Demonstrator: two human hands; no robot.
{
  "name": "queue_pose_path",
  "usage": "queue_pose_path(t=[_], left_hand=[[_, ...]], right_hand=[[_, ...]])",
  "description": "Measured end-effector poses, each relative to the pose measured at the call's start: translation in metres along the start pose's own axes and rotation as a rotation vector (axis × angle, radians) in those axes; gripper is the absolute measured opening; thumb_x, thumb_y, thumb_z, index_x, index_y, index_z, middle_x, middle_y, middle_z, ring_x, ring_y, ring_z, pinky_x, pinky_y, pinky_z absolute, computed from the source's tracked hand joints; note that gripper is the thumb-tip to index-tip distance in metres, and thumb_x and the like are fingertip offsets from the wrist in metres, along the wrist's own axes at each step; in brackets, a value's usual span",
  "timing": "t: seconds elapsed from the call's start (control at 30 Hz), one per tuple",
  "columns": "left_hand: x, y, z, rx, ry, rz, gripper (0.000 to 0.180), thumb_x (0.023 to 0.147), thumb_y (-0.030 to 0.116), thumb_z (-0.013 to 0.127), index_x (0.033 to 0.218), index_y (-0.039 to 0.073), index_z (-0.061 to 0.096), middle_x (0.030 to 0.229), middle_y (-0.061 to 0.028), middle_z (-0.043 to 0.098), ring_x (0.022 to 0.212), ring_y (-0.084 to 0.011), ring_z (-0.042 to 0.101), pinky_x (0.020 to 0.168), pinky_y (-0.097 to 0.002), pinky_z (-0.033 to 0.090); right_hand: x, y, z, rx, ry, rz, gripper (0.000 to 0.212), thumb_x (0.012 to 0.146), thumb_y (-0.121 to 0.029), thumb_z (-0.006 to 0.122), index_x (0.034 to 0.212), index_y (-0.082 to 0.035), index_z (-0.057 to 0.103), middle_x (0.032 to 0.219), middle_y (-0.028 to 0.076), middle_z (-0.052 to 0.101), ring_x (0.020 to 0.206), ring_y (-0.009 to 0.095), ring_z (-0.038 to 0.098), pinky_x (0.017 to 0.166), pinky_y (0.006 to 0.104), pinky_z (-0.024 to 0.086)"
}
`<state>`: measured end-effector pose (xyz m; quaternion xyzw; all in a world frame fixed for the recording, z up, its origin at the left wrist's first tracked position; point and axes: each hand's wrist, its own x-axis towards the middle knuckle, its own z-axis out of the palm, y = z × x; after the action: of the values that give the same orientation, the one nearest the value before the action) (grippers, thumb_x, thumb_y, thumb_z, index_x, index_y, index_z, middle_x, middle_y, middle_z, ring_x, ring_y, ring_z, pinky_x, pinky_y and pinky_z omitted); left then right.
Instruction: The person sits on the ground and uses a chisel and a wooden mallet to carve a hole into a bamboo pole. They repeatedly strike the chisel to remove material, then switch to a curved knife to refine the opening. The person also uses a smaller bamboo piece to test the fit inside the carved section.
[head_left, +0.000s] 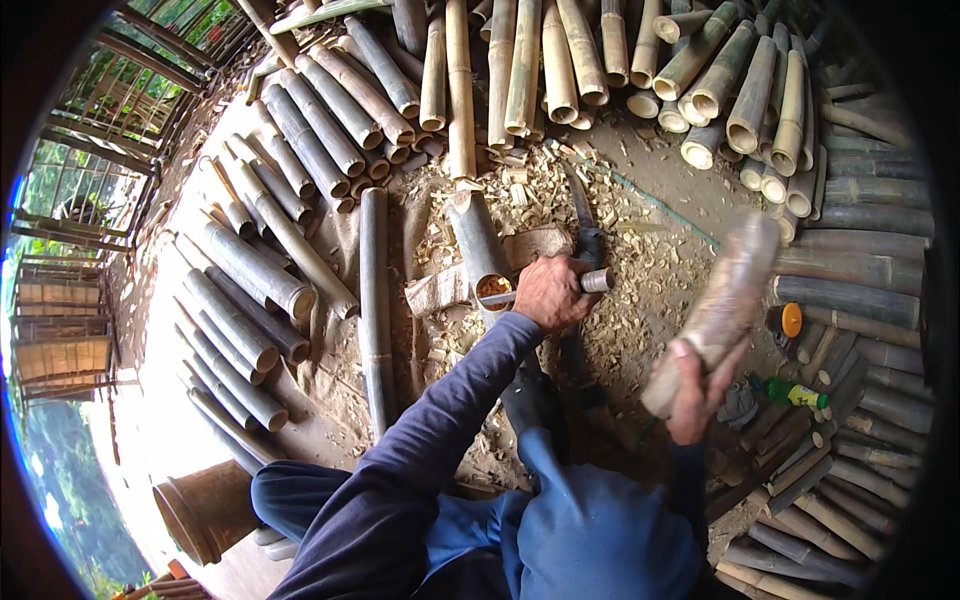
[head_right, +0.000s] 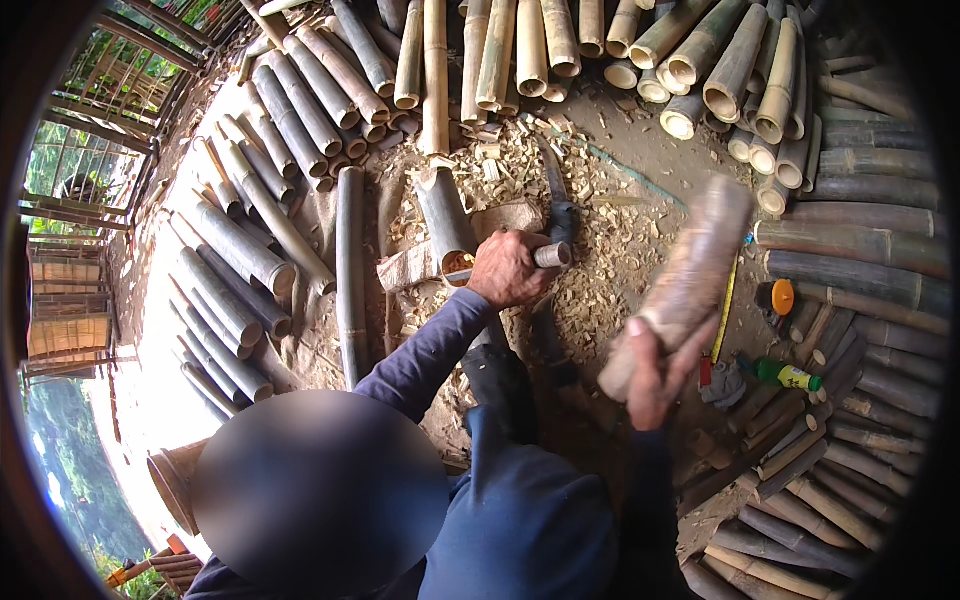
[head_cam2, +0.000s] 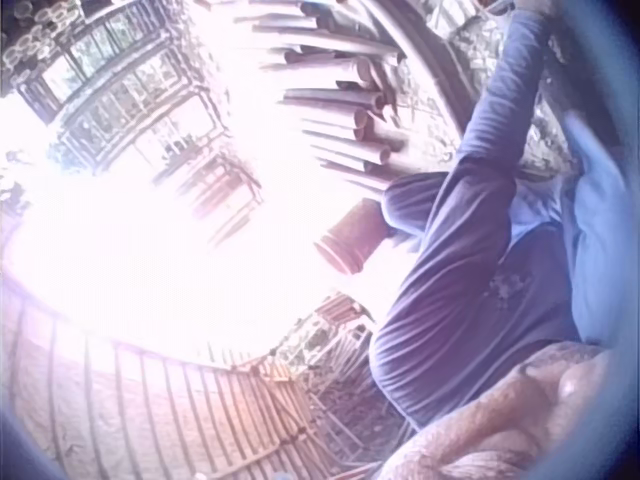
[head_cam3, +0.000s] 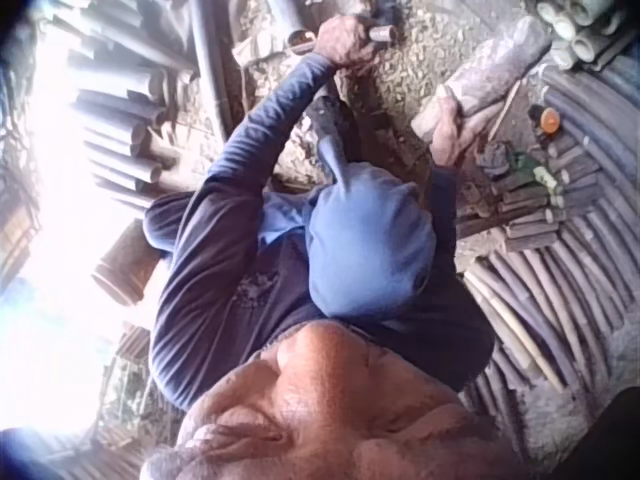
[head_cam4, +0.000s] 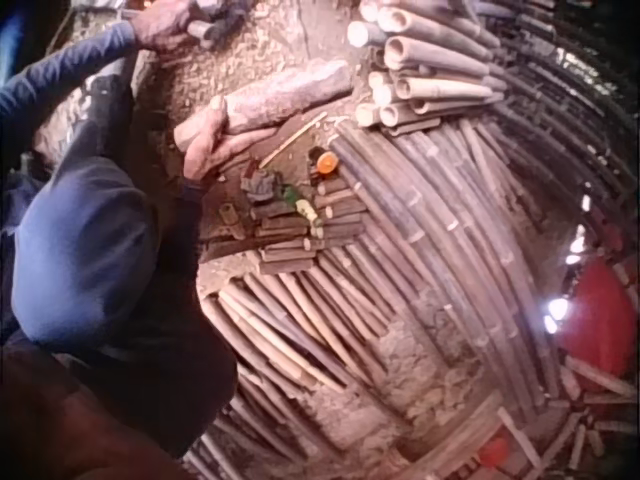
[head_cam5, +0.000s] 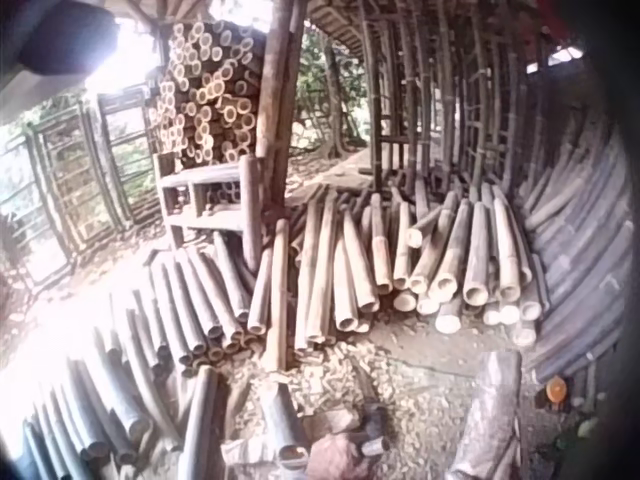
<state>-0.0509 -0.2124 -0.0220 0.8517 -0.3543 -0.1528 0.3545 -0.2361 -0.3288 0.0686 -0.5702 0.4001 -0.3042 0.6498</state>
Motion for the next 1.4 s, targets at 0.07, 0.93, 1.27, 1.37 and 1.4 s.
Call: queue_pose_path(t=[0.07, 0.93, 1.27, 1.37, 1.4], left_hand=[[-0.005, 0.004, -0.01, -0.039, -0.001, 0.012, 0.027, 0.071, 0.023, 0.072, 0.095, 0.011, 0.077, 0.079, -0.0189, 0.07, 0.075, -0.0375, 0.07, 0.071, -0.0438, 0.057], [0.089, -0.089, -0.03, -0.647, -0.501, -0.028, 0.027, 0.091, 0.031, 0.07, 0.086, 0.004, 0.069, 0.078, -0.0023, 0.064, 0.068, -0.0091, 0.056, 0.058, -0.0331, 0.047], [-0.009, -0.048, -0.062, -0.686, 0.684, -0.178, 0.011, 0.091, 0.013, 0.069, 0.098, 0.006, 0.073, 0.073, 0.0, 0.063, 0.06, -0.0066, 0.053, 0.056, -0.0244, 0.046], [-0.055, -0.054, -0.086, -1.033, 1.143, -0.327, 0.03, 0.092, 0.026, 0.074, 0.103, -0.002, 0.071, 0.073, -0.001, 0.061, 0.062, -0.0075, 0.055, 0.057, -0.0237, 0.045], [-0.065, -0.061, -0.085, -1.149, 1.259, -0.377, 0.031, 0.092, 0.028, 0.075, 0.097, -0.002, 0.07, 0.071, -0.0004, 0.059, 0.061, -0.0085, 0.055, 0.057, -0.0248, 0.046]], right_hand=[[-0.002, 0.007, 0.01, -0.381, -0.41, -0.204, 0.101, 0.081, -0.012, 0.075, 0.157, -0.001, 0.009, 0.143, 0.025, 0.044, 0.126, 0.032, 0.049, 0.106, 0.0416, 0.041], [0.033, -0.03, 0.046, -0.177, -0.379, -0.214, 0.095, 0.082, -0.012, 0.07, 0.157, 0.002, 0.013, 0.154, 0.02, 0.033, 0.139, 0.028, 0.037, 0.115, 0.0361, 0.03], [0.049, -0.051, 0.07, -0.562, -0.956, -0.418, 0.098, 0.075, -0.013, 0.073, 0.154, 0.005, 0.019, 0.151, 0.026, 0.037, 0.142, 0.031, 0.037, 0.118, 0.0395, 0.027], [0.041, -0.063, 0.077, -0.552, -1.006, -0.41, 0.099, 0.074, -0.014, 0.073, 0.154, 0.006, 0.019, 0.152, 0.024, 0.036, 0.142, 0.031, 0.037, 0.118, 0.0398, 0.027], [0.043, -0.068, 0.083, -0.6, -1.049, -0.447, 0.099, 0.074, -0.016, 0.073, 0.155, 0.005, 0.019, 0.15, 0.025, 0.038, 0.14, 0.031, 0.039, 0.117, 0.0396, 0.029]])
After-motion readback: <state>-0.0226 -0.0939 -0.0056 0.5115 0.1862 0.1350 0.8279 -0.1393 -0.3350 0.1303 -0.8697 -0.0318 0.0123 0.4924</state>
